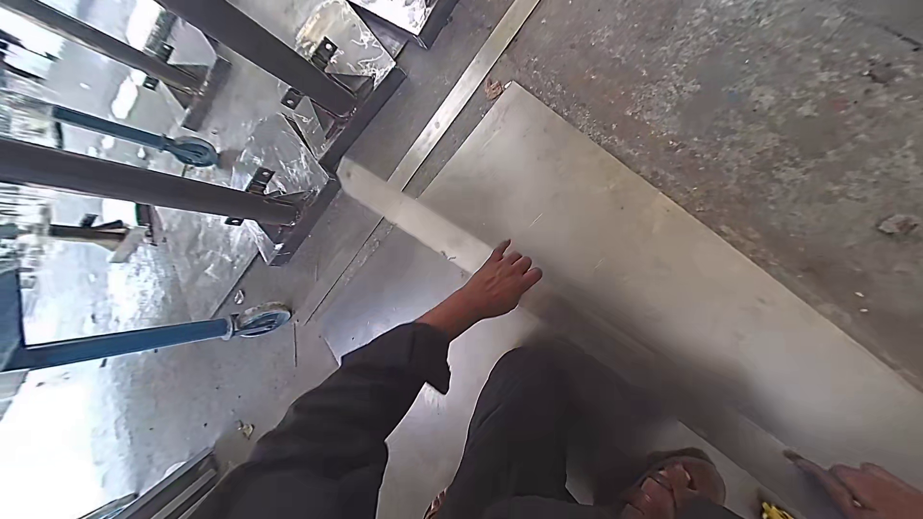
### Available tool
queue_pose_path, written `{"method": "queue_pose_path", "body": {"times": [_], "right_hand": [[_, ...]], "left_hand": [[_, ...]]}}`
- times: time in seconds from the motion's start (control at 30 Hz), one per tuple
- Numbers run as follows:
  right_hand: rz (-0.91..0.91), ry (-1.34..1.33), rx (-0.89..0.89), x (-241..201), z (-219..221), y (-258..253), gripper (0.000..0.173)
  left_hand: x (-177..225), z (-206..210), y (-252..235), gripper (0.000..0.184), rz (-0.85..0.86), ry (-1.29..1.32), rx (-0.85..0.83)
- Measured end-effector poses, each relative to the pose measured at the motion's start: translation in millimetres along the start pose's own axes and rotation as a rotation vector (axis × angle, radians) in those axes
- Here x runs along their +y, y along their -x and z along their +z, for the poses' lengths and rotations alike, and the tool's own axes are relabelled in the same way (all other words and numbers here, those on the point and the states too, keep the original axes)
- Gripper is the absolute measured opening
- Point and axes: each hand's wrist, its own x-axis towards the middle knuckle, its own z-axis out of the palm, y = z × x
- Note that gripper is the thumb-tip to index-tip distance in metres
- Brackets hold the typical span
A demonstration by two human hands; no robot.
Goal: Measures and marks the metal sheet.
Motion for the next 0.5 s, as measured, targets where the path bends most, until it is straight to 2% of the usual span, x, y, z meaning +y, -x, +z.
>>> {"method": "queue_pose_path", "body": {"times": [0.07,0.17,0.23,0.37,0.5], "right_hand": [[0.090,-0.011,0.094,8.8,33.1,12.5,0.064],[0.158,-0.012,0.220,27.9,66.7,8.8,0.069],[0.217,0.013,0.279,44.1,79.5,0.5,0.075],[0.286,-0.011,0.246,47.8,94.0,-5.3,0.081],[0.230,-0.051,0.278,30.7,96.1,-9.2,0.080]], "left_hand": [[-2.1,0.2,-57.1,0.023,0.065,-0.057,-0.031],[-1.0,4.5,-122.9,0.046,0.078,-0.059,-0.189],[4.2,21.6,-151.0,0.053,0.052,-0.058,-0.228],[10.9,56.2,-169.1,0.049,-0.026,-0.019,-0.172],[8.0,49.8,-152.6,0.045,-0.078,-0.087,-0.179]]}}
